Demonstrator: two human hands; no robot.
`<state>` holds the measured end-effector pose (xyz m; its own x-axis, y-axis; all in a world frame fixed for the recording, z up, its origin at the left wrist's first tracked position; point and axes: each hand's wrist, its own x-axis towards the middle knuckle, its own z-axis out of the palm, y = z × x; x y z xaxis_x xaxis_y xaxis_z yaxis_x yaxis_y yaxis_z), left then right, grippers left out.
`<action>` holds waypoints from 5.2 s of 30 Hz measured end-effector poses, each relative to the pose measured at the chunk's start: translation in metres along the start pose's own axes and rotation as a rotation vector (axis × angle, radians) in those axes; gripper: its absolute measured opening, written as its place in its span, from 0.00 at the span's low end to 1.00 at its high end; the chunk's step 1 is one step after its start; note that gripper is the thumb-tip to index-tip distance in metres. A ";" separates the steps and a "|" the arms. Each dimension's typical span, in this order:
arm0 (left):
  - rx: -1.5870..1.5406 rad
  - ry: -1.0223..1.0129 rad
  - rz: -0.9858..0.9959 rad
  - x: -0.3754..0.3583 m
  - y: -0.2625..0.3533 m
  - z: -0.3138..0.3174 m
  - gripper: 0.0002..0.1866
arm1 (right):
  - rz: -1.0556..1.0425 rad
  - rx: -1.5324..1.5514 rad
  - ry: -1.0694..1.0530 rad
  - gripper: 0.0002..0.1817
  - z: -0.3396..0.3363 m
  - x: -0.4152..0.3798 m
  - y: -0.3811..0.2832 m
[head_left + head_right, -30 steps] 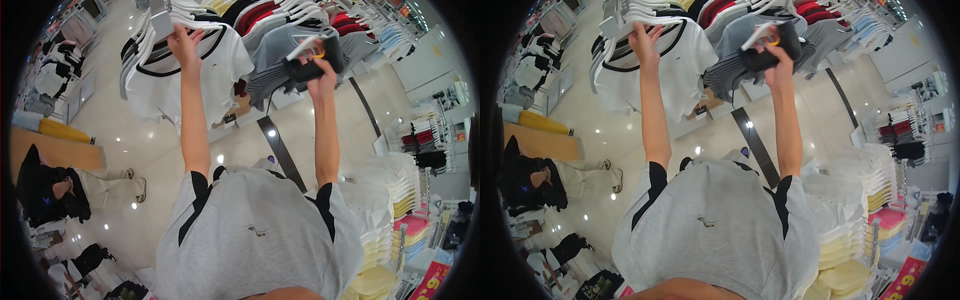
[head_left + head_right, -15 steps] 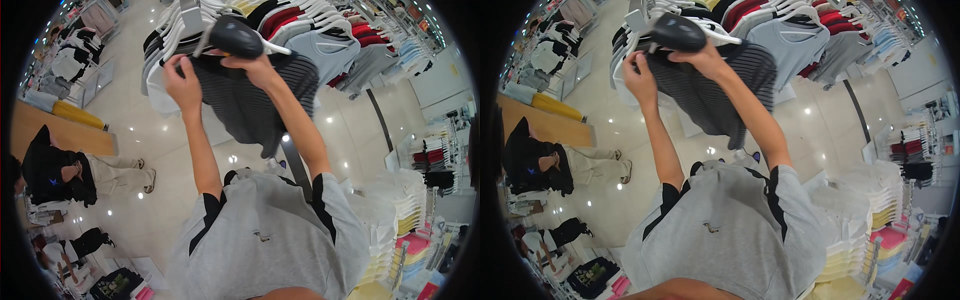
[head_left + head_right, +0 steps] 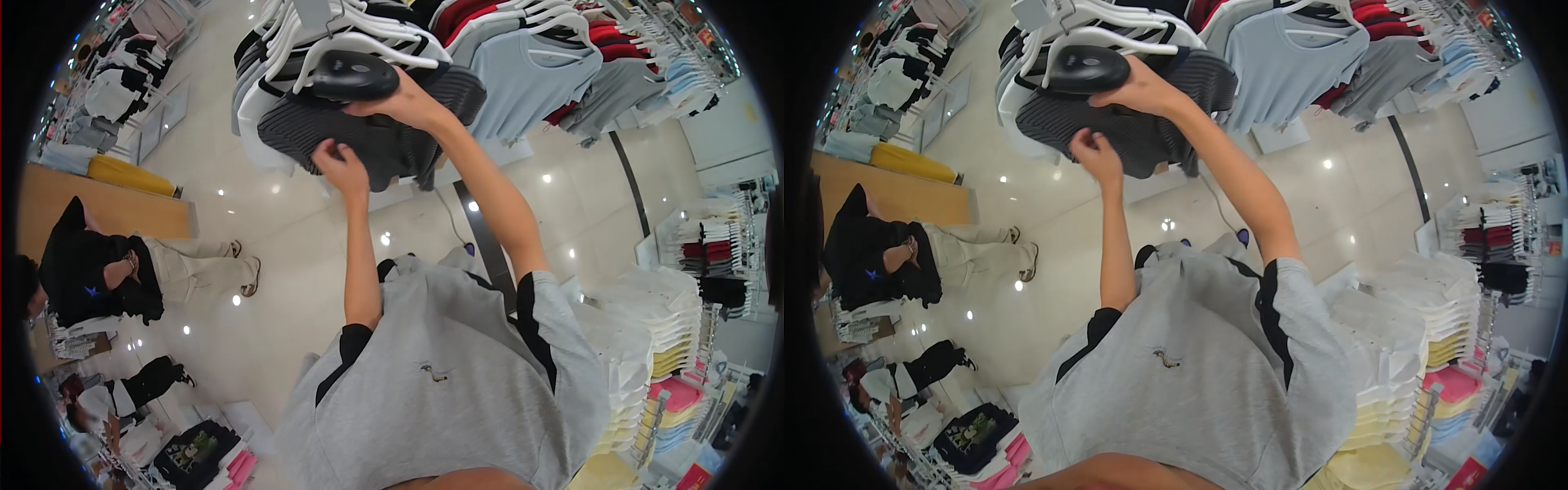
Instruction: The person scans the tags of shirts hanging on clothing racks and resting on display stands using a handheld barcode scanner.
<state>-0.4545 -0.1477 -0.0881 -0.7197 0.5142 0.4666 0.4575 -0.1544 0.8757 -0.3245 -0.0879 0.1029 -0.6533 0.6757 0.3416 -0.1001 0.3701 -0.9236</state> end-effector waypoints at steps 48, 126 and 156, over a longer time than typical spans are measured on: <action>-1.097 -0.898 -1.217 -0.128 -0.017 0.035 0.19 | 0.834 0.147 0.371 0.07 0.042 -0.295 0.082; 0.105 -0.885 -0.444 -0.161 -0.139 0.005 0.25 | -0.111 0.710 0.274 0.31 0.054 -0.031 -0.026; 0.382 0.076 0.796 0.163 0.163 0.041 0.18 | 0.545 0.474 0.844 0.12 0.019 -0.247 0.126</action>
<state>-0.4756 -0.0541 0.1254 -0.1402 0.3151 0.9386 0.9707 -0.1433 0.1930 -0.1901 -0.2199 -0.1012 0.0050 0.9576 -0.2882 -0.3496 -0.2683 -0.8977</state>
